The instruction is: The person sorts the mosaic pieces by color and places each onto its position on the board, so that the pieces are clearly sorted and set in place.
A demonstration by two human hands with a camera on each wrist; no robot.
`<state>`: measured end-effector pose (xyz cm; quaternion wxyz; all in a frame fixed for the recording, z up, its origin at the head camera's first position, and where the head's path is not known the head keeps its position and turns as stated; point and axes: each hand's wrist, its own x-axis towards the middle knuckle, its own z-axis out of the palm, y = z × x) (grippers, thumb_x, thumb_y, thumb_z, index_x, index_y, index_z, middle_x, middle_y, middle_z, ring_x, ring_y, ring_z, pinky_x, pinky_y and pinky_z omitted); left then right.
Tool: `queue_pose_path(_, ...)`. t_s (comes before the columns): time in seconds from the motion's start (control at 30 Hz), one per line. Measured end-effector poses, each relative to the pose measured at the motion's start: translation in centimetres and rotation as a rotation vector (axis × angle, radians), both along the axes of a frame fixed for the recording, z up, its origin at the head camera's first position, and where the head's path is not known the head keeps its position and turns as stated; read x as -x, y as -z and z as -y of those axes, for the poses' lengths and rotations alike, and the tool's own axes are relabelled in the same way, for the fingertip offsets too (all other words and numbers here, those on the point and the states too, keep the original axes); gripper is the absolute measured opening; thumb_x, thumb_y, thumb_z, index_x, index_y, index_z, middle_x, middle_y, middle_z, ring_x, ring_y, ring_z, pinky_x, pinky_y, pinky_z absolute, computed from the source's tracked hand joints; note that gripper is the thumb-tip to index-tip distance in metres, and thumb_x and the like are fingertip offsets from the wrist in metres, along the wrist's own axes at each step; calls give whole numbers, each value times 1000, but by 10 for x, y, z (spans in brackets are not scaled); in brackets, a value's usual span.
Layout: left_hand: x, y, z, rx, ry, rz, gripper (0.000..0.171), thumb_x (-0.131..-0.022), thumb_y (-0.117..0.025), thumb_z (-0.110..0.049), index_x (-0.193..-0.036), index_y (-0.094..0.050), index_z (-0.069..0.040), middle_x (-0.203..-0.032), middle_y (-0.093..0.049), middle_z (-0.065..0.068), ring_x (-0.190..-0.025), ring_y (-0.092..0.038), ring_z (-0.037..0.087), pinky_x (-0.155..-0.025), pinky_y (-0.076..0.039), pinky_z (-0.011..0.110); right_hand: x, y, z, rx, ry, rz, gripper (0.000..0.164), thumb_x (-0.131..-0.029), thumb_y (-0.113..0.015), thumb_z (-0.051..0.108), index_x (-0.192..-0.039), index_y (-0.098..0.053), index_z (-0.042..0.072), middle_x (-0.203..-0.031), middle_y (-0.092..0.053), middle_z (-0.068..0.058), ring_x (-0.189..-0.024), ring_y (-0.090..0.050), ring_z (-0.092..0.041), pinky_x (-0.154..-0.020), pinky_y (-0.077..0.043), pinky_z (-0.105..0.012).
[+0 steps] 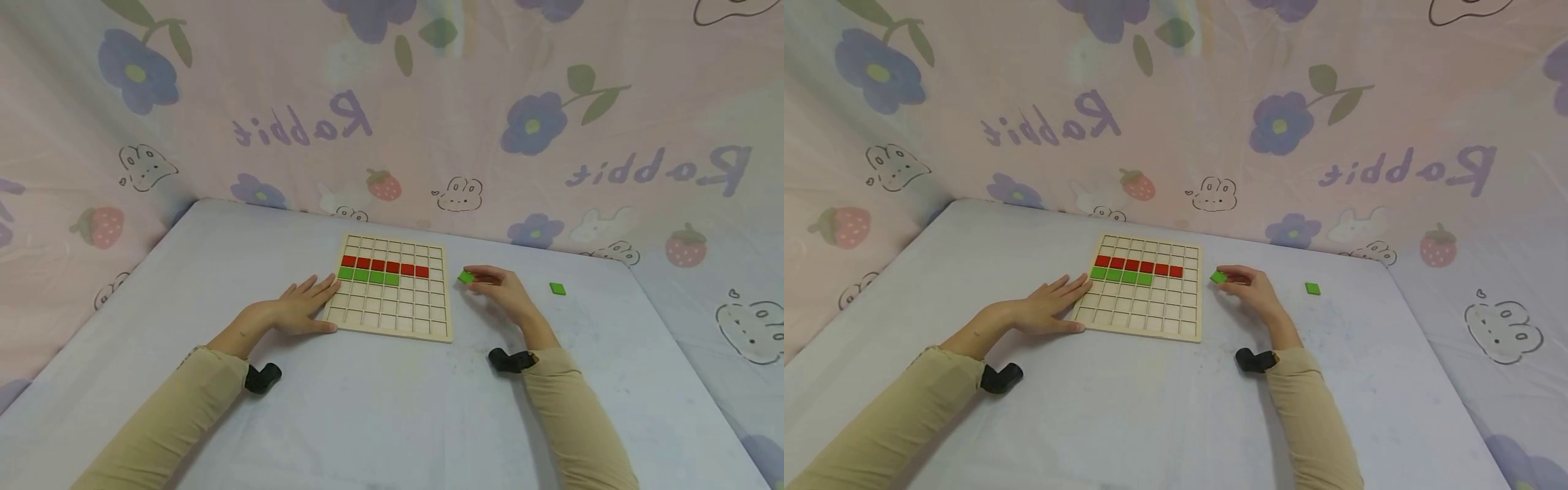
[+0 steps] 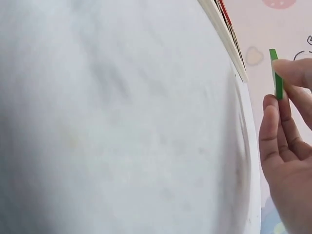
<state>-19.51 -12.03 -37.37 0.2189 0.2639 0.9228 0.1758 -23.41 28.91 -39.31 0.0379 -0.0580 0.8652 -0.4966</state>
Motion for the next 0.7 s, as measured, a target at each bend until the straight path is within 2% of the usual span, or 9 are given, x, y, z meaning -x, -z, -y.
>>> queue_pose_path(0.17, 1, 2, 1, 5, 3, -2, 85, -94, -56, -44, -154, -9, -6, -161, 0, 17, -146, 4, 45, -113, -1, 66, 0, -2, 9, -2, -24, 2, 46, -87, -71, 16, -130, -59, 4, -124, -60, -19, -99, -57, -2, -81, -46, -16)
queue_pose_path(0.4, 1, 3, 1, 4, -3, 2, 85, -94, -56, -43, -155, -9, -7, -161, 0, 16, -146, 5, 44, -113, 0, 65, 2, -1, 20, -10, -51, 7, 44, -87, -70, 14, -129, -60, 5, -124, -60, -19, -104, -58, -11, -86, -45, -23)
queue_pose_path(0.7, 1, 1, 1, -3, 0, 9, 85, -95, -56, -44, -155, -9, -7, -161, 1, 16, -146, 5, 44, -113, 0, 65, 5, 1, 26, -10, -70, -10, 43, -87, -69, 13, -128, -60, 4, -123, -62, -17, -105, -59, -14, -93, -44, -32)
